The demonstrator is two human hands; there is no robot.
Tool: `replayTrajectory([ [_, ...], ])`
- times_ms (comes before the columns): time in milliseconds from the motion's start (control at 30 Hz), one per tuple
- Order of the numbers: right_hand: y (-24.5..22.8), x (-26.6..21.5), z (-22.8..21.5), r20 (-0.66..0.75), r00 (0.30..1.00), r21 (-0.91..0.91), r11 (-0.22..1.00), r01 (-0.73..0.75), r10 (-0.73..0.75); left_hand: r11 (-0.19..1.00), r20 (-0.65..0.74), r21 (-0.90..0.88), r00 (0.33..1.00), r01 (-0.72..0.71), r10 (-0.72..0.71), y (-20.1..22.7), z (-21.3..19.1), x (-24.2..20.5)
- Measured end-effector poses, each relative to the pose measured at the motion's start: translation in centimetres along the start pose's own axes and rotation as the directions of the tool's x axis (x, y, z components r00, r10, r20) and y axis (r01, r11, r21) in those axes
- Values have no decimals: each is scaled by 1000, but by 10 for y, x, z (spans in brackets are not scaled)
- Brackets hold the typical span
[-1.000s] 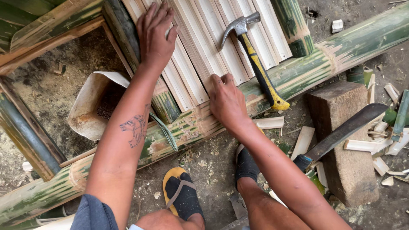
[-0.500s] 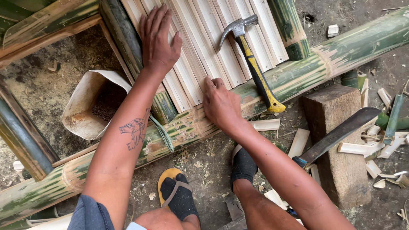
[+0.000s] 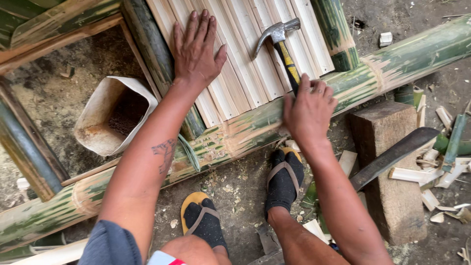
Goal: The person splits bamboo strips using a machete and hammers them into a bamboo frame. They repeatedly pick up strips, split them, place them into the frame, and secure them with nails using a hammer.
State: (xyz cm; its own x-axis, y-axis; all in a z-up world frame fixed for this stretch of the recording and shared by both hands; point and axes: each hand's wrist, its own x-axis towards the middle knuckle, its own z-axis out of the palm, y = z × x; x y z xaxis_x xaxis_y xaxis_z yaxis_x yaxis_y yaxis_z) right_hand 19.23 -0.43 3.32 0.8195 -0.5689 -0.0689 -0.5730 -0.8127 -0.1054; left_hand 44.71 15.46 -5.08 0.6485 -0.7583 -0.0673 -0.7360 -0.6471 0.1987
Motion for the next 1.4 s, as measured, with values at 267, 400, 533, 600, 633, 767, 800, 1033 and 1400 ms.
replayTrajectory([
  [267, 5, -22, -37, 315, 940, 585, 754, -298, 128, 957, -72, -285, 997, -52, 33, -11, -28, -21],
  [400, -16, -39, -63, 249, 967, 742, 652, -152, -57, 899, -354, -437, 924, -29, -142, -15, -38, -79],
  [533, -63, -43, -58, 257, 908, 939, 308, -154, -330, 758, -383, -575, 718, 308, -581, -78, -43, -146],
  [600, -88, -47, -51, 433, 831, 883, 352, -312, -350, 586, -154, -582, 631, 564, -761, -122, -35, -177],
  [633, -102, -48, -48, 436, 815, 873, 399, -280, -382, 643, -40, -448, 705, 621, -708, -141, -27, -186],
  [767, -143, -47, -41, 466, 738, 828, 534, -169, -488, 779, 283, -216, 801, 589, -528, -177, 1, -191],
  [800, -149, -48, -41, 481, 713, 816, 557, -152, -510, 776, 322, -200, 788, 598, -525, -177, 4, -186],
  [1033, -160, -51, -38, 453, 727, 800, 595, -76, -517, 757, 374, -242, 779, 606, -504, -149, -32, -180],
  [1400, -142, -66, -36, 487, 762, 846, 447, -291, -427, 748, 291, -283, 797, 601, -530, -152, -17, -176],
])
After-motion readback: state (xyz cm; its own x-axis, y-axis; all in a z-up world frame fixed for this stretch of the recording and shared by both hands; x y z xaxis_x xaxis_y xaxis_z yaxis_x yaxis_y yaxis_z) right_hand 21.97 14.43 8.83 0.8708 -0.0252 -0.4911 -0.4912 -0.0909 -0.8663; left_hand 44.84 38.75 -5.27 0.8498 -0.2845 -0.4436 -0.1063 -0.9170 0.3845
